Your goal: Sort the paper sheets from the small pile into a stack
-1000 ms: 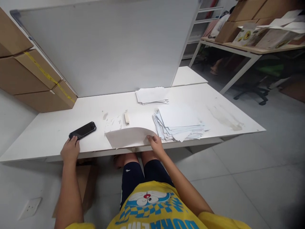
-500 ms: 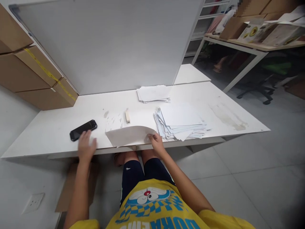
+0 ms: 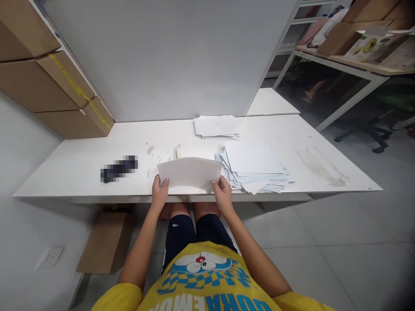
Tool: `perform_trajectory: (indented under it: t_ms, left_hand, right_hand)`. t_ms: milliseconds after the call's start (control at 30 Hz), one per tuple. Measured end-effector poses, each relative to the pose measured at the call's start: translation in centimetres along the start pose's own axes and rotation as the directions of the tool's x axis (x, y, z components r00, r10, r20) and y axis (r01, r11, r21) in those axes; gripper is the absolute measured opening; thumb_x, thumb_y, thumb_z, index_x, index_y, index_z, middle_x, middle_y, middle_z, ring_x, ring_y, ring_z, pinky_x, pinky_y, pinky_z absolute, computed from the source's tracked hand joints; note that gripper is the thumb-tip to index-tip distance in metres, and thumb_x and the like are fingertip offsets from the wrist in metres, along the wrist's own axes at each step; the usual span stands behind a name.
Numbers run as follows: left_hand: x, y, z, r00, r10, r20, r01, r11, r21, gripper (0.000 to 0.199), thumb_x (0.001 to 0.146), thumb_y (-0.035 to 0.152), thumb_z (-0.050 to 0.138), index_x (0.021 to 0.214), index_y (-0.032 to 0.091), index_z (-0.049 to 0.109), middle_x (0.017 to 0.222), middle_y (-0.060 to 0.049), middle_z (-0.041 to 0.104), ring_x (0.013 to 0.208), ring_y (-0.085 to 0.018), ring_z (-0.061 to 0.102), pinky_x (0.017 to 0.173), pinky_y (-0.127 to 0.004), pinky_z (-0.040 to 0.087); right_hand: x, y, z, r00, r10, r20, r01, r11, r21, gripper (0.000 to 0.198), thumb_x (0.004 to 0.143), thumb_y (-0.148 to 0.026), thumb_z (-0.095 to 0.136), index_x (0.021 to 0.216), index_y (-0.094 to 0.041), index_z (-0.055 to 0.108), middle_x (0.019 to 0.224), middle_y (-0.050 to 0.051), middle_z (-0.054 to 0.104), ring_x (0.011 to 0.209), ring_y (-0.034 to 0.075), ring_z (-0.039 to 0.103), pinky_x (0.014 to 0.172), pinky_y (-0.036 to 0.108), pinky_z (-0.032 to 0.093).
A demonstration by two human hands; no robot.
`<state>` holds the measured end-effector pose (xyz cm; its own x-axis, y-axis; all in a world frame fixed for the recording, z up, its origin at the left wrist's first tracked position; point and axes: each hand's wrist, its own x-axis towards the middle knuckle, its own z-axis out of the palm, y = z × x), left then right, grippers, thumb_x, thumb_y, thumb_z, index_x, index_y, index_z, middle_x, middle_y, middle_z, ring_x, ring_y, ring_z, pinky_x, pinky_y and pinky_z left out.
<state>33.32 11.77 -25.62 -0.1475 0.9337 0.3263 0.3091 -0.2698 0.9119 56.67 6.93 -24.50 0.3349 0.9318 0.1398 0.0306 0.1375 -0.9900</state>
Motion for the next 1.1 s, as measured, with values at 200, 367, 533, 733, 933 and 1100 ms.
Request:
perform_trajectory:
  t_ms: [200,367,533,733,933,1100]
  left_hand:
    - [-1.6,-1.8,-0.5,1.0,-0.014,0.001,0.014,1.0,-0.021,0.025,0.087,0.04,0.056,0.102,0.021,0.051,0.097,-0.005,0.061,0.097,-0.019,0.06,0.088,-0.032,0.046]
    - [-1.6,-1.6,-1.1,0.996,-0.068,0.064,0.075,0.992,-0.101,0.021,0.084,0.038,0.057,0.095,0.022,0.051,0.089,-0.002,0.06,0.09,-0.018,0.06,0.084,-0.031,0.048]
    - [-1.5,-1.4,-1.3,0.996,-0.063,0.069,0.071,0.991,-0.114,0.025,0.081,0.034,0.061,0.099,0.022,0.049,0.092,-0.002,0.06,0.092,-0.018,0.06,0.084,-0.032,0.047]
    - [-2.1,0.6,-1.2,0.998,-0.061,0.032,0.064,0.993,-0.096,0.026,0.081,0.038,0.06,0.098,0.022,0.05,0.091,-0.004,0.062,0.088,-0.019,0.061,0.08,-0.032,0.048]
    - [-0.8,1.5,-2.9,0.984,-0.016,-0.175,0.02,1.0,0.019,0.019,0.085,0.034,0.054,0.099,0.021,0.053,0.083,-0.003,0.061,0.081,-0.017,0.061,0.079,-0.032,0.048]
    - [2.5,-0.7,-3.2,0.999,-0.005,-0.053,0.014,0.984,0.175,0.02,0.088,0.033,0.047,0.096,0.019,0.059,0.087,-0.006,0.065,0.086,-0.019,0.063,0.083,-0.036,0.049]
  right_hand:
    - [-0.3,2.0,0.1,0.999,0.007,0.032,-0.009,0.997,0.074,0.018,0.082,-0.035,0.054,0.092,-0.021,0.058,0.092,0.003,0.063,0.09,0.019,0.057,0.082,0.032,0.044]
    - [-0.4,2.2,0.5,0.996,0.039,0.076,-0.05,0.986,0.156,0.022,0.08,-0.036,0.057,0.097,-0.022,0.059,0.095,0.003,0.065,0.092,0.02,0.059,0.084,0.033,0.045]
    - [-0.4,2.0,0.5,0.995,0.042,0.09,-0.056,0.985,0.161,0.019,0.081,-0.035,0.056,0.093,-0.022,0.059,0.091,0.002,0.064,0.089,0.019,0.058,0.081,0.031,0.045]
    - [-0.8,1.5,-0.1,0.996,0.045,0.083,-0.048,0.998,0.036,0.019,0.078,-0.037,0.054,0.088,-0.021,0.059,0.081,0.001,0.063,0.079,0.018,0.056,0.073,0.029,0.044]
    - [-1.6,1.4,-1.8,0.944,0.266,0.194,-0.252,0.963,-0.097,0.035,0.071,-0.038,0.057,0.099,-0.019,0.059,0.073,0.001,0.063,0.068,0.02,0.057,0.063,0.03,0.044]
    - [-0.9,1.5,-1.9,0.944,0.308,0.123,-0.302,0.951,-0.062,0.04,0.067,-0.041,0.055,0.1,-0.018,0.06,0.072,0.003,0.064,0.069,0.021,0.059,0.063,0.032,0.046]
